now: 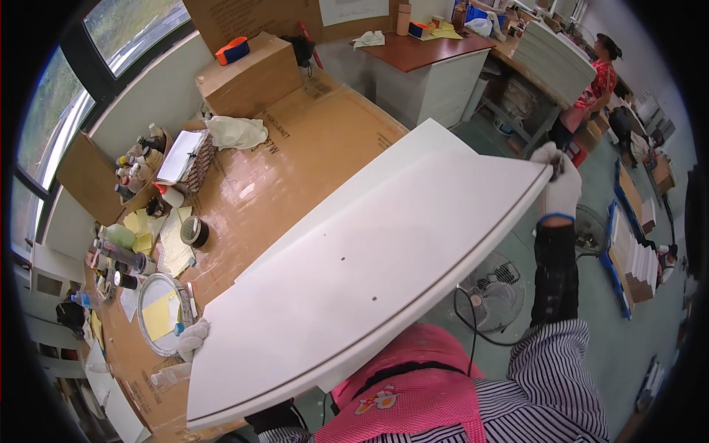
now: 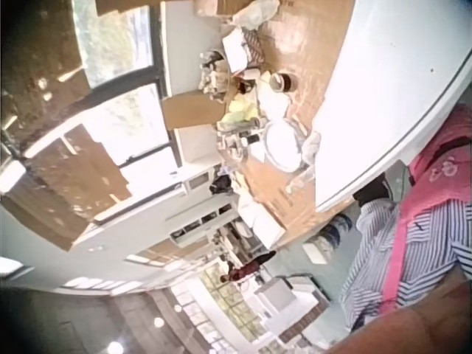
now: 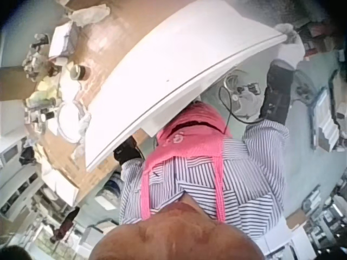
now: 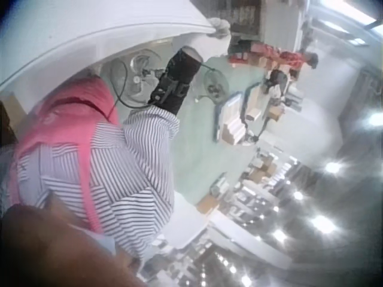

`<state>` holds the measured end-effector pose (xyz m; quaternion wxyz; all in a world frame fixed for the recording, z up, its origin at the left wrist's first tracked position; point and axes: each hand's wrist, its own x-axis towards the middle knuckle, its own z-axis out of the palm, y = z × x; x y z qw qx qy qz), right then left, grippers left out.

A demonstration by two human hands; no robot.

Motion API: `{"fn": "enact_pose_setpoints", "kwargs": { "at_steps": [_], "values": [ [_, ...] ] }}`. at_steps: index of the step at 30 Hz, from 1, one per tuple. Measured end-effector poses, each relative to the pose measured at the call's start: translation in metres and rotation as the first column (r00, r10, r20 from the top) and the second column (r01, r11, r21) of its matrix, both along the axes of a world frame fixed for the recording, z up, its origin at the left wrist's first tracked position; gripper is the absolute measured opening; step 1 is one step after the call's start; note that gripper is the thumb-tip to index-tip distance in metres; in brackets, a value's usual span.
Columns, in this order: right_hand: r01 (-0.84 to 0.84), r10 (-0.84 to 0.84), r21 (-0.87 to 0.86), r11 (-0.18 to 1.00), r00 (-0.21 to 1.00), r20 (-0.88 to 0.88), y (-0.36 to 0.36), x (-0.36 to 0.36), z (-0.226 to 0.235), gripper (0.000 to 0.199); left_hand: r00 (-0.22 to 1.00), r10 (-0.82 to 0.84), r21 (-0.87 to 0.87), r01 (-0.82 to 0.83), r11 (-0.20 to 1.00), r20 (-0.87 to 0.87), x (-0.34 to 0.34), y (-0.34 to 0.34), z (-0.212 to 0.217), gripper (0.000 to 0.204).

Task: The person scrapes the edges of white panels with a blade, wipes them with a cloth, and sets them aside. They then pick up a lid, apply a white substance to it from a bucket, and walk across the room.

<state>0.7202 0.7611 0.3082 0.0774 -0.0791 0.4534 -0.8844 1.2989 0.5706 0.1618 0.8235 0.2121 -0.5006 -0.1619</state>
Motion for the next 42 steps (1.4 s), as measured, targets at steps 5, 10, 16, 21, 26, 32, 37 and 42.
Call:
{"fn": "enact_pose_setpoints", "kwargs": {
  "at_steps": [5, 10, 16, 21, 26, 32, 37, 42],
  "values": [
    [-0.065, 0.121, -0.192, 0.979, 0.947, 0.299, 0.058, 0.011, -0.053, 0.023, 0.973, 0.200, 0.073, -0.192, 0.979, -0.115, -0.015, 0.020, -0.022, 0.039],
    [-0.017, 0.392, -0.583, 0.812, 0.757, 0.523, 0.097, 0.019, -0.155, 0.021, 0.974, -0.018, 0.128, -0.011, 0.992, 0.224, 0.027, 0.051, -0.065, 0.065],
    [-0.076, 0.176, -0.255, 0.964, 0.901, 0.396, 0.094, 0.013, -0.158, 0.016, 0.650, -0.112, 0.375, -0.282, 0.883, 0.752, 0.100, 0.079, -0.027, 0.057],
    [-0.001, 0.035, 0.434, 0.901, 0.997, -0.071, 0.077, 0.045, -0.030, 0.019, 0.876, -0.153, 0.760, -0.297, 0.578, 0.458, 0.127, 0.034, 0.084, 0.049],
    [-0.259, 0.700, 0.890, 0.376, 0.709, -0.090, -0.029, 0.122, 0.012, 0.023, 0.146, -0.552, 0.263, 0.955, -0.140, -0.821, -0.043, 0.079, 0.197, 0.057],
    [0.259, 0.764, 0.938, 0.228, 0.549, -0.338, -0.129, 0.120, -0.063, 0.028, 0.283, -0.202, 0.318, 0.933, -0.169, -0.938, -0.179, 0.062, 0.139, 0.052],
    [0.659, 0.768, 0.741, 0.127, 0.408, -0.495, -0.151, 0.115, -0.101, 0.022, 0.399, 0.009, 0.399, 0.915, 0.060, -0.917, -0.218, 0.034, 0.069, 0.049],
    [0.248, 0.783, 0.799, 0.547, 0.185, -0.594, -0.149, 0.194, -0.117, 0.019, 0.720, -0.316, 0.581, 0.689, 0.434, -0.618, -0.219, 0.020, 0.035, 0.050]
  ]
}}
